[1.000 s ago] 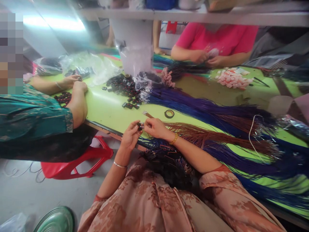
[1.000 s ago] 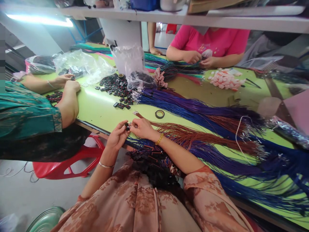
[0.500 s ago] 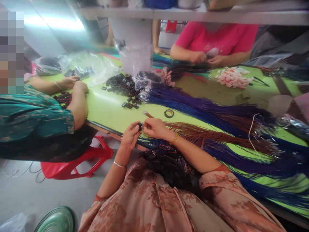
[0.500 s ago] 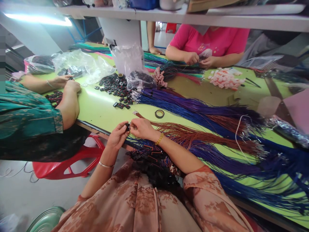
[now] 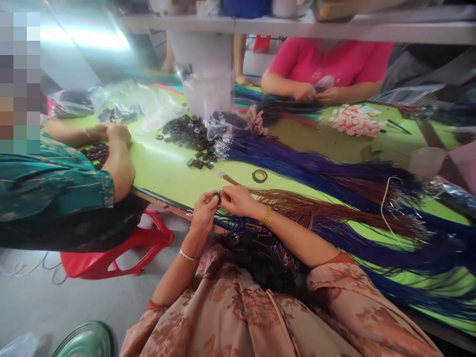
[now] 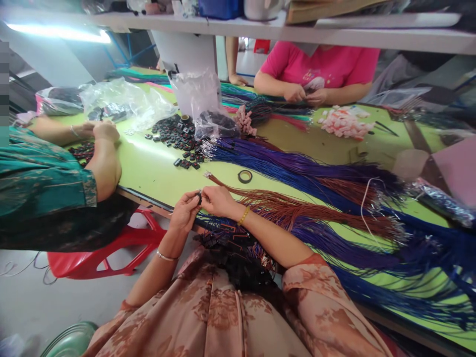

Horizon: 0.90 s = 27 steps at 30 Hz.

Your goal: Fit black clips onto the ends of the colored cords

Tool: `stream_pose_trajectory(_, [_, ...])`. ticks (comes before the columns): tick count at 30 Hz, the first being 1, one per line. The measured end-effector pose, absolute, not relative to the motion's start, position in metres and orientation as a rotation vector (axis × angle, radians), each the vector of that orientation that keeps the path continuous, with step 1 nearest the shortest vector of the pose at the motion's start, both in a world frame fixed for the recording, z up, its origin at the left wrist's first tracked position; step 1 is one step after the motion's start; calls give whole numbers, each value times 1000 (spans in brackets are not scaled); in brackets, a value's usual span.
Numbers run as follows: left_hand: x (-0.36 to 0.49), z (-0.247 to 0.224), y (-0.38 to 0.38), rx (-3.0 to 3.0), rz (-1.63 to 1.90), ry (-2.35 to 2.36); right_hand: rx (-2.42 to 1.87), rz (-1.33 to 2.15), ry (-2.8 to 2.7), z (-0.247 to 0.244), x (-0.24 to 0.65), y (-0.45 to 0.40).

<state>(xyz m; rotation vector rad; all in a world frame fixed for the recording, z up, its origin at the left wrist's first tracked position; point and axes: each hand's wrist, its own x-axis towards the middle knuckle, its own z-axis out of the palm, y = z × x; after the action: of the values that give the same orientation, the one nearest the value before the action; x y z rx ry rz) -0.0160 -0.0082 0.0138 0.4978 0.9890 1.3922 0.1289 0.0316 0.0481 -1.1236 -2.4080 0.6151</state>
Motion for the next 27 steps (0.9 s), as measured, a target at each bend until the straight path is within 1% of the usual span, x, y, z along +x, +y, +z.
stream_pose_trajectory(4, [-19,14,-4,502,1377,1021,-1178,691,-2338,50,138,51])
stream_pose_trajectory(8, [-23,10,1,491,1356,1015,-1584,553,-2308,47,150,80])
stream_pose_trajectory(11, [-23,7,3,473,1342,1005,-1714,505,-2388,38,152,90])
stream_pose_trajectory(15, [-22,4,3,454,1350,994,-1727,449,-2427,34,152,90])
stream_pose_trajectory(20, [-23,0,3,455,1346,992,-1746,364,-2411,44,153,88])
stream_pose_trajectory(23, [-23,-1,3,462,1350,982,-1675,426,-2340,50,149,90])
stream_pose_trajectory(27, [-21,-1,2,455,1355,967,-1481,567,-2258,54,137,95])
